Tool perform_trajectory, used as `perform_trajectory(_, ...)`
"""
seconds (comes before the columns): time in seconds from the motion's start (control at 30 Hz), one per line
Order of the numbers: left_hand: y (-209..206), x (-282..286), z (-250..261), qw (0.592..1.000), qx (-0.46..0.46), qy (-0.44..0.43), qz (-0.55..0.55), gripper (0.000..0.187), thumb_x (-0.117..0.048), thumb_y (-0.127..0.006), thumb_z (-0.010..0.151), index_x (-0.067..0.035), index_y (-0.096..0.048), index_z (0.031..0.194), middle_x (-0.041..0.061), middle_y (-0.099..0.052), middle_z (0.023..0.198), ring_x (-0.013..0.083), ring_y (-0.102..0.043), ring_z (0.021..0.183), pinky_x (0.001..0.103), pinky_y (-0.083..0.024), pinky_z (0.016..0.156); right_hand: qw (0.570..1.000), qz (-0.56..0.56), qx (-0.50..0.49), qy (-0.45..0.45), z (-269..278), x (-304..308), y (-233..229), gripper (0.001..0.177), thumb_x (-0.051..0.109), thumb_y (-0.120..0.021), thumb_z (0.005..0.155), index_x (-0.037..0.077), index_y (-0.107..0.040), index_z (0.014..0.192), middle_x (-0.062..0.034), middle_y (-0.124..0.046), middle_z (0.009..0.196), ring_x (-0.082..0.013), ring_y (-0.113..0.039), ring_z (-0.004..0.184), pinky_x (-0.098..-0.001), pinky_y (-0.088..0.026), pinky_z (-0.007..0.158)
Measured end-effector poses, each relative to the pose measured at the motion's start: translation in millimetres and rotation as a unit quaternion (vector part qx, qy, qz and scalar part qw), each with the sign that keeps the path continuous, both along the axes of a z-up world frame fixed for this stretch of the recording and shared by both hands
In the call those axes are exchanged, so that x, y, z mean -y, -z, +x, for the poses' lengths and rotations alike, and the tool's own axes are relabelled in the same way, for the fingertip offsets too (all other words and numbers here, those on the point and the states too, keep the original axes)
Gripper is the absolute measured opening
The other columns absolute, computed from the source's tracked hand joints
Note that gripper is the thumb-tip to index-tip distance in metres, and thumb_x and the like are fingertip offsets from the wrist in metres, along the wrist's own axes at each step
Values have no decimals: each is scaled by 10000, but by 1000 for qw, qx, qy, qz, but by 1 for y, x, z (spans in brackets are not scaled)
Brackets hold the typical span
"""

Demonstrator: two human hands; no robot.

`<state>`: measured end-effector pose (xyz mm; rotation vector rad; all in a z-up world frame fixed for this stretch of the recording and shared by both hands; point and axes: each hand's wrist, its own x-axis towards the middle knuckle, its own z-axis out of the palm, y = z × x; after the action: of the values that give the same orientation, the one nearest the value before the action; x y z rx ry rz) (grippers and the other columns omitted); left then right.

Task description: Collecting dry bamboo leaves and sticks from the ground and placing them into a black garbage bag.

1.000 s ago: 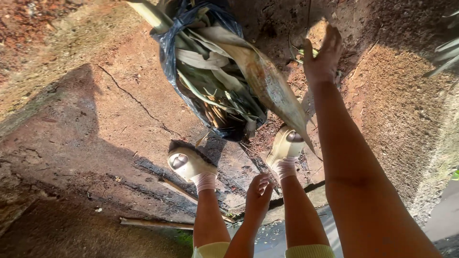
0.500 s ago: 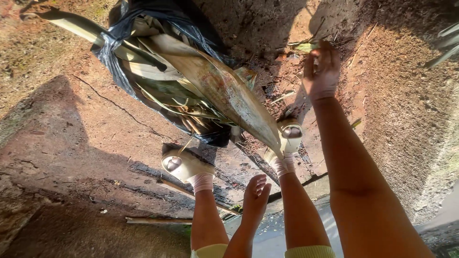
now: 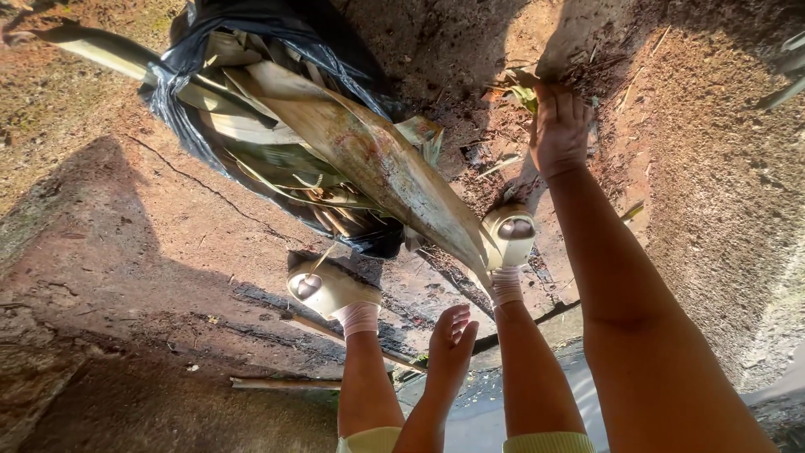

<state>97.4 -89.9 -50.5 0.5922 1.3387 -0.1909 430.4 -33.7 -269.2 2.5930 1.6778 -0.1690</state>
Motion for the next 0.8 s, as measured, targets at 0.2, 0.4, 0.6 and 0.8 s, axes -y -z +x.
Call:
perform_trajectory(0.2,-1,1,-6,1000,1,-15,-8,364,-146,-646,950,-60,-590,1300,144,-663,1263,259,-656,1205,377,-536,1059,997,30,-47,-44,8,-3,-6,164,-32,-725,869,83,-692,981,-44,-715,987,-170,-654,889,-276,-615,768)
perform_trajectory(0.4,-6,-2,-10,1000,13,-27,-1,369,-160,-633,952,-53,-578,1301,152,-659,1248,264,-653,1181,377,-535,1035,886,102,-368,262,-31,10,-108,164,-124,-674,1000,6,-608,1075,-74,-621,829,-156,-545,657,-291,-457,566)
perform_trajectory(0.6,-14,-13,-10,998,14,-53,-7,339,-124,-646,943,-87,-603,1277,97,-670,1208,208,-644,1146,332,-512,960,617,250,-622,412,-119,0,-273,329,-163,-560,950,116,-607,1119,-59,-665,1094,-142,-631,998,-267,-539,931)
perform_trajectory(0.8,-15,-8,-17,996,30,-46,70,371,-150,-674,931,-71,-605,1287,112,-711,1172,226,-730,1091,314,-581,853,655,192,-689,245,-188,-72,-320,358,-172,-684,801,64,-605,1059,-46,-602,1068,-156,-648,992,-283,-600,923)
